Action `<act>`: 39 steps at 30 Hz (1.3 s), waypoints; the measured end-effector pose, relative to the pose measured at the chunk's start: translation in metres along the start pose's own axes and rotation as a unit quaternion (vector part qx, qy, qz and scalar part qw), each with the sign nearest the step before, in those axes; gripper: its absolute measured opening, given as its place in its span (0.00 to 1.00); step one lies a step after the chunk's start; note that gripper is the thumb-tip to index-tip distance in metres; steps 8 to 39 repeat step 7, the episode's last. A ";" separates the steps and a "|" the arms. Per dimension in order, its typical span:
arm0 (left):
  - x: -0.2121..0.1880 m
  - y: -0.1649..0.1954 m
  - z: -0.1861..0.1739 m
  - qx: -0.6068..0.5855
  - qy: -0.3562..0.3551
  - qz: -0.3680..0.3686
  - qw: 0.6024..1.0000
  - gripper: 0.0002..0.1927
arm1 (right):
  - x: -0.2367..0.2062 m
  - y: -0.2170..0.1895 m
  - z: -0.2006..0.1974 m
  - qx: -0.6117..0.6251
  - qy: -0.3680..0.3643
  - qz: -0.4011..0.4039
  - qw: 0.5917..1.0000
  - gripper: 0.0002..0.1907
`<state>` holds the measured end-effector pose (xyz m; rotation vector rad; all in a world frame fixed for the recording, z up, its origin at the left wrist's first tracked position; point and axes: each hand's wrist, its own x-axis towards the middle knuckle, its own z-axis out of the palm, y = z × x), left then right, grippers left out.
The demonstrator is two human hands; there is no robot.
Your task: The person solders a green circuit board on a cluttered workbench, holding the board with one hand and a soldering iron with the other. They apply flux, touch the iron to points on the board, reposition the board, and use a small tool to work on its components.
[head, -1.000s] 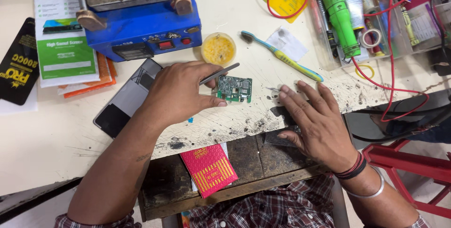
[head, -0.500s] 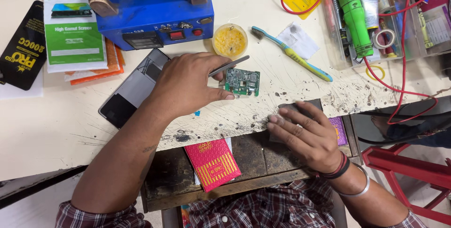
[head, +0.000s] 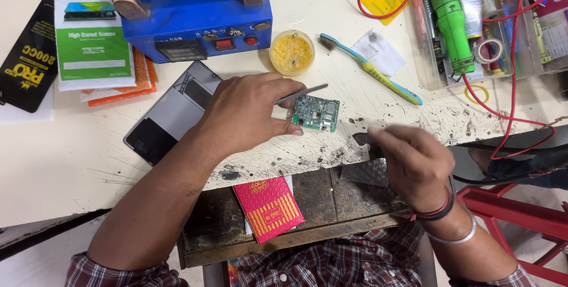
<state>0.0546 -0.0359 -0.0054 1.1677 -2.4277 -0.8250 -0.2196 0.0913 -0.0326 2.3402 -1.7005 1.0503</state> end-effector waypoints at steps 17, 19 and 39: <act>0.000 0.004 -0.003 0.001 -0.029 -0.010 1.000 0.39 | 0.034 0.004 0.000 -0.069 -0.100 -0.021 0.992 0.13; 0.000 0.004 -0.003 0.001 -0.029 -0.010 1.000 0.39 | 0.034 0.004 0.000 -0.069 -0.100 -0.021 0.992 0.13; 0.000 0.004 -0.003 0.001 -0.029 -0.010 1.000 0.39 | 0.034 0.004 0.000 -0.069 -0.100 -0.021 0.992 0.13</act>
